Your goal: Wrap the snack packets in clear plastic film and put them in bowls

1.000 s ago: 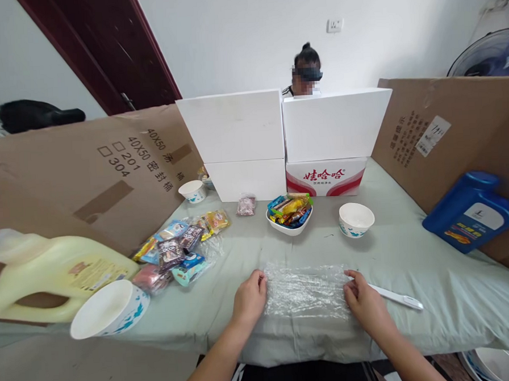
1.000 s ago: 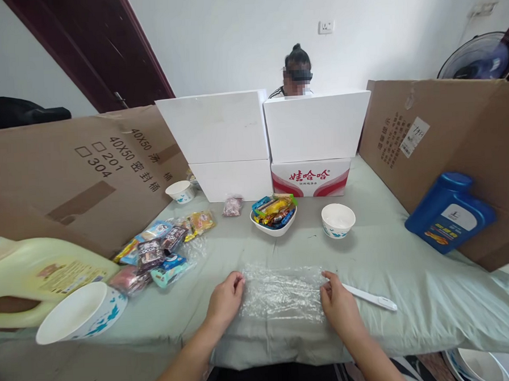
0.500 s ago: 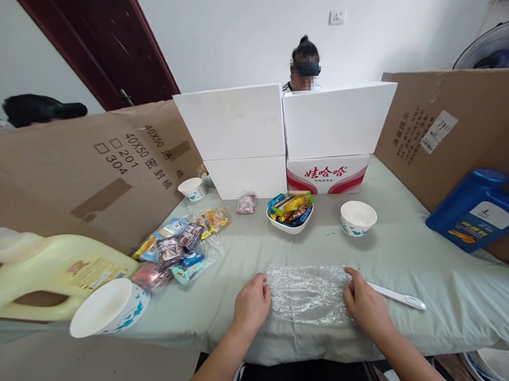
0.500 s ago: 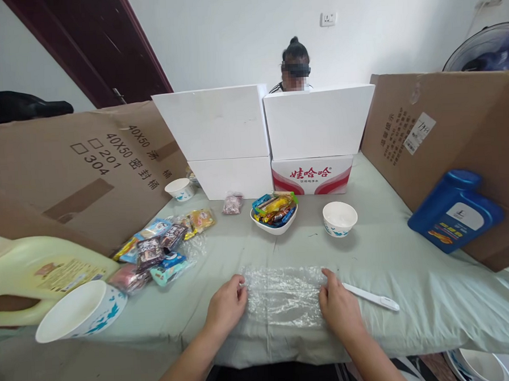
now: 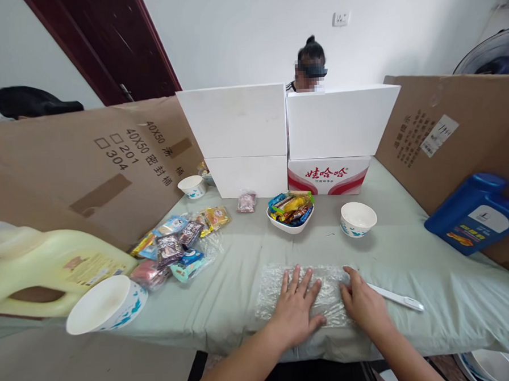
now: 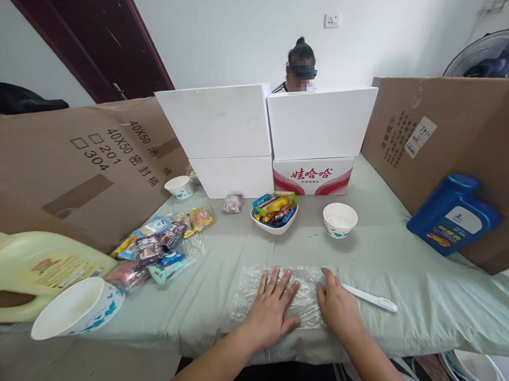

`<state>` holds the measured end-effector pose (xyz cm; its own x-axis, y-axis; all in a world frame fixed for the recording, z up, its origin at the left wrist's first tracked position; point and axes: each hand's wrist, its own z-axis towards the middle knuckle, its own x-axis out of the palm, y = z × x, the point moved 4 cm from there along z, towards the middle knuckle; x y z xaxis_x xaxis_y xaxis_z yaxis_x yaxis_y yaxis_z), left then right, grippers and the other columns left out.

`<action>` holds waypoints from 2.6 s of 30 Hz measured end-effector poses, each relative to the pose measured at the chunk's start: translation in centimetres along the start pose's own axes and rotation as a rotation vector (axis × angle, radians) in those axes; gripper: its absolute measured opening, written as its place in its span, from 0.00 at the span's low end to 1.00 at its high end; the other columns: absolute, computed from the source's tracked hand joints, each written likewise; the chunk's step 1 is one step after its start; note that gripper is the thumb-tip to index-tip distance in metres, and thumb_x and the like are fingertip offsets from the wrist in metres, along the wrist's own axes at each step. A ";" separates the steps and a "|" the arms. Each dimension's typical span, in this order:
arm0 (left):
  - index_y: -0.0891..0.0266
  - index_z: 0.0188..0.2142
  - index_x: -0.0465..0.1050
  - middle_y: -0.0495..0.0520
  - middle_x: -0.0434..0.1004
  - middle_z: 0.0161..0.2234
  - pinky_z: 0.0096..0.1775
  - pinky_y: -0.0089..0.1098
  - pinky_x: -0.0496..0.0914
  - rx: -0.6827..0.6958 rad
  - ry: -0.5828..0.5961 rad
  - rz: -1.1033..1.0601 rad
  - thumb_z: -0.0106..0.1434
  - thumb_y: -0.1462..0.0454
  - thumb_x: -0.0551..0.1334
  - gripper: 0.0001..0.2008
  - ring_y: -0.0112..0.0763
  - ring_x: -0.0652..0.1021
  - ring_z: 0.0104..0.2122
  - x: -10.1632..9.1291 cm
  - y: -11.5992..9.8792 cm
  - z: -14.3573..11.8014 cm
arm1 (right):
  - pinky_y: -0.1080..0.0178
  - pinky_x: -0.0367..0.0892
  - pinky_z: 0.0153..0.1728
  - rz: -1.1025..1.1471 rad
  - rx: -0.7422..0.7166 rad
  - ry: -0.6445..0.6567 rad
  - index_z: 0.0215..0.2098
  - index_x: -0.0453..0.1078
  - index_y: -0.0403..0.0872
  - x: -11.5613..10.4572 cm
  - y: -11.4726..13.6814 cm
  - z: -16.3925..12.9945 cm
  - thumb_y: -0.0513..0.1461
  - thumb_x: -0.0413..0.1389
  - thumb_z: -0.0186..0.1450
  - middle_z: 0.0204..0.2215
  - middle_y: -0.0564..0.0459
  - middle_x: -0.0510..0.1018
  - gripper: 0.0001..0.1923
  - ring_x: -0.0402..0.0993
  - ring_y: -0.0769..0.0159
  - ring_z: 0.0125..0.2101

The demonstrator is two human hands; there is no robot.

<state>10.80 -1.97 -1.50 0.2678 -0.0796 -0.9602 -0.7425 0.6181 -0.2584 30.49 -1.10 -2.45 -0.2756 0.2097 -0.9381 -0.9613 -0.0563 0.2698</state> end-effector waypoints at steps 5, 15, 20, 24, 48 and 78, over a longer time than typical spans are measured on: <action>0.47 0.68 0.39 0.51 0.36 0.70 0.62 0.63 0.38 -0.055 0.088 -0.018 0.63 0.42 0.53 0.40 0.56 0.37 0.67 1.2 0.6 -0.2 | 0.52 0.63 0.50 -0.118 -0.230 -0.202 0.54 0.65 0.43 -1.5 1.6 -0.1 0.42 0.48 0.68 0.50 0.39 0.72 0.19 0.69 0.52 0.50; 0.55 0.67 0.48 0.61 0.42 0.68 0.62 0.59 0.45 -0.216 0.033 0.094 0.55 0.41 0.63 0.47 0.56 0.45 0.66 -0.8 5.5 -3.7 | 0.41 0.42 0.62 -0.063 -0.436 0.197 0.68 0.48 0.48 2.0 3.6 -0.8 0.57 0.43 0.68 0.67 0.45 0.50 0.37 0.40 0.49 0.67; 0.60 0.65 0.53 0.66 0.48 0.67 0.60 0.58 0.52 -0.191 -0.081 0.110 0.52 0.46 0.68 0.47 0.58 0.49 0.66 -3.2 7.7 -7.6 | 0.40 0.44 0.61 -0.029 -0.436 0.175 0.67 0.52 0.49 0.4 3.8 -1.0 0.54 0.48 0.67 0.66 0.44 0.52 0.34 0.41 0.47 0.66; 0.56 0.52 0.70 0.58 0.69 0.56 0.59 0.48 0.62 0.040 -0.062 -0.031 0.56 0.61 0.67 0.23 0.48 0.63 0.61 -4.9 5.8 -8.9 | 0.42 0.45 0.62 0.079 -0.558 0.188 0.64 0.56 0.51 -1.9 3.5 -2.7 0.54 0.51 0.65 0.65 0.45 0.57 0.33 0.47 0.48 0.65; 0.59 0.40 0.70 0.52 0.79 0.38 0.40 0.30 0.70 -0.370 -0.209 -0.042 0.67 0.67 0.51 0.10 0.33 0.79 0.37 -4.4 9.5 -3.9 | 0.60 0.65 0.35 0.221 -0.017 0.134 0.35 0.68 0.49 -1.6 -0.9 -1.0 0.45 0.41 0.70 0.33 0.50 0.78 0.16 0.76 0.60 0.33; 0.65 0.60 0.62 0.61 0.66 0.59 0.57 0.46 0.60 -0.142 -0.196 0.121 0.69 0.62 0.51 0.21 0.44 0.65 0.59 -1.7 2.0 -0.5 | 0.46 0.44 0.62 -0.024 -0.609 0.115 0.66 0.51 0.43 0.8 7.9 -0.7 0.54 0.49 0.66 0.65 0.43 0.57 0.37 0.48 0.50 0.65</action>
<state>8.53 -1.02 -0.43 0.2755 0.1494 -0.9496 -0.8514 0.4966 -0.1689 22.71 -2.02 -1.22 -0.2202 0.1128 -0.9689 -0.7873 -0.6070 0.1083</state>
